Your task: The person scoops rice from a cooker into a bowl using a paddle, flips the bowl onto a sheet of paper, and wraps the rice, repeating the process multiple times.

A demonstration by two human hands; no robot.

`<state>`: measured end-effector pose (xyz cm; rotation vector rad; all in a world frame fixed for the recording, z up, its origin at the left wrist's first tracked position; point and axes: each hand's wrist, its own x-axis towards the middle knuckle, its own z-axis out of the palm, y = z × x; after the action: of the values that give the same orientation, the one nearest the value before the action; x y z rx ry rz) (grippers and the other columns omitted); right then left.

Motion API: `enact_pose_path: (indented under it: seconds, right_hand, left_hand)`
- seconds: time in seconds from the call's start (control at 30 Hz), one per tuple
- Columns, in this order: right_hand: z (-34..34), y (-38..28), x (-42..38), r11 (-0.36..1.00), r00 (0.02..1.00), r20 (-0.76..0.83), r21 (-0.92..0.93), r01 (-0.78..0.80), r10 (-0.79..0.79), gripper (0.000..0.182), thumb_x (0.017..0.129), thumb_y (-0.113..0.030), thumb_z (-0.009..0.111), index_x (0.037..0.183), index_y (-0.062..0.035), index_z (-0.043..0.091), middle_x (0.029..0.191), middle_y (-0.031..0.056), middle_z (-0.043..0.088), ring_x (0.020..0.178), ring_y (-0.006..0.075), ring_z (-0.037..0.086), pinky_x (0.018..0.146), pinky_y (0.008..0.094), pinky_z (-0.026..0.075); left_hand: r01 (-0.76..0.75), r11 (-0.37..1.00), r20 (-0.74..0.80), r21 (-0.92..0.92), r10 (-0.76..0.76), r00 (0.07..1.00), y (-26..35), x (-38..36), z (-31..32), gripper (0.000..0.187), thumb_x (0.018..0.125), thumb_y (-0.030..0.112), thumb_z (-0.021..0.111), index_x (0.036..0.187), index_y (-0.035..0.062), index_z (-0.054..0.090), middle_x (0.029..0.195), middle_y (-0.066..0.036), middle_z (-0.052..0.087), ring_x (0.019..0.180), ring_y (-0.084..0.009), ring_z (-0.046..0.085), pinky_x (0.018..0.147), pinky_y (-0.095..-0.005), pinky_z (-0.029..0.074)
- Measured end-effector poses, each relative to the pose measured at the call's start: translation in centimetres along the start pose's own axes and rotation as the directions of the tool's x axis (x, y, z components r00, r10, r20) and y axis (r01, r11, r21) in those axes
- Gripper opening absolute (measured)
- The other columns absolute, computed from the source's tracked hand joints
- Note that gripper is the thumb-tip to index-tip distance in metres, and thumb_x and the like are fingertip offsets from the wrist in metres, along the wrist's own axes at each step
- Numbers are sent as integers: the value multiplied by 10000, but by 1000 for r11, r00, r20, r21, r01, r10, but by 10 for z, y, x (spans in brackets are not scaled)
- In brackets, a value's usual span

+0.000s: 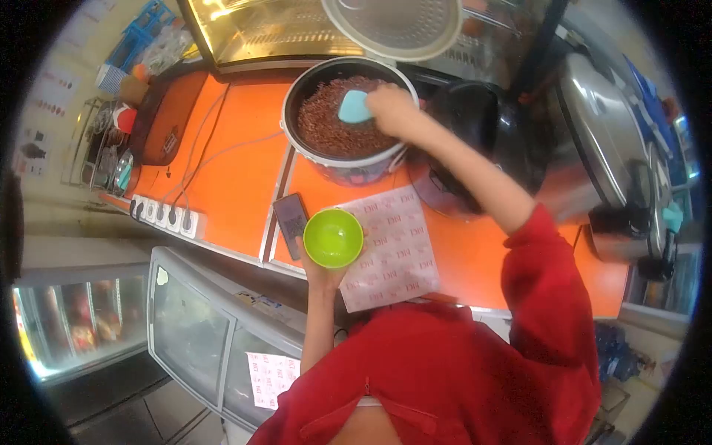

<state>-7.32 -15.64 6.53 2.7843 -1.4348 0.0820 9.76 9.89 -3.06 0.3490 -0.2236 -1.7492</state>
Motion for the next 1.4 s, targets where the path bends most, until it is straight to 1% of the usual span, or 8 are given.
enact_pose_path:
  seconds: [0.13, 0.5, 0.73, 0.83, 0.97, 1.03, 1.23, 1.4]
  right_hand:
    - [-55, 44, 23, 977, 985, 149, 184, -108, 81, 295, 787, -167, 506, 821, 103, 621, 833, 328, 611, 808, 407, 640, 743, 489, 514]
    - [-57, 59, 13, 941, 972, 222, -307, 141, -74, 467, 797, -495, 582, 799, -35, 668, 700, 193, 632, 696, 354, 644, 629, 451, 506]
    - [-5, 11, 43, 952, 945, 256, -172, 251, -203, 384, 834, -457, 545, 801, -86, 639, 607, 176, 594, 616, 360, 609, 577, 474, 471]
    - [-1, 6, 54, 963, 939, 304, -159, 217, -162, 363, 837, -393, 524, 766, -63, 655, 638, 180, 620, 641, 353, 631, 615, 454, 499]
    - [-5, 25, 49, 964, 931, 267, -30, 264, -247, 358, 858, -340, 463, 724, -48, 620, 625, 183, 602, 638, 358, 617, 617, 476, 483]
    - [-16, 38, 51, 929, 906, 280, -101, 356, -317, 325, 857, -342, 474, 747, -62, 600, 622, 178, 581, 636, 362, 596, 617, 470, 462]
    - [-58, 47, 37, 879, 923, 255, -313, 359, -287, 279, 840, -299, 536, 741, -59, 639, 596, 173, 572, 625, 358, 600, 578, 469, 466]
    - [-17, 32, 20, 951, 940, 251, -146, 272, -230, 355, 823, -304, 527, 655, -10, 634, 619, 213, 600, 630, 388, 621, 595, 475, 489]
  left_hand:
    - [-22, 997, -58, -78, 17, 998, 17, 14, 10, 761, 866, 634, 366, 1355, 52, 362, 1335, -192, 433, 1172, -446, 462, 960, -608, 377]
    - [-54, 995, -84, 84, 61, 995, 68, 61, 28, 612, 921, 480, 401, 1318, 15, 405, 1287, -185, 489, 1171, -337, 493, 992, -476, 391]
    - [126, 992, 253, -23, -116, 960, 87, 71, 26, 623, 907, 437, 482, 1340, -1, 386, 1333, -138, 469, 1223, -251, 466, 1042, -385, 351]
    - [36, 980, -140, 195, -9, 990, 73, 69, 34, 583, 913, 468, 421, 1268, 7, 471, 1238, -188, 536, 1122, -291, 541, 957, -430, 438]
    - [4, 996, -127, 85, 7, 992, 70, 64, 34, 602, 909, 499, 414, 1248, 6, 477, 1218, -181, 544, 1116, -292, 541, 959, -430, 436]
    - [-219, 843, -38, 491, 272, 962, 75, 56, 41, 615, 910, 523, 400, 1239, 9, 475, 1201, -178, 542, 1121, -302, 528, 961, -438, 432]
    - [-75, 996, -38, -38, 74, 997, 85, 57, 42, 617, 924, 527, 342, 1223, 6, 481, 1200, -180, 534, 1120, -293, 522, 941, -440, 442]
    - [-14, 991, -140, 134, 33, 990, 80, 64, 45, 610, 922, 514, 359, 1214, -5, 488, 1192, -180, 544, 1095, -309, 541, 921, -442, 461]
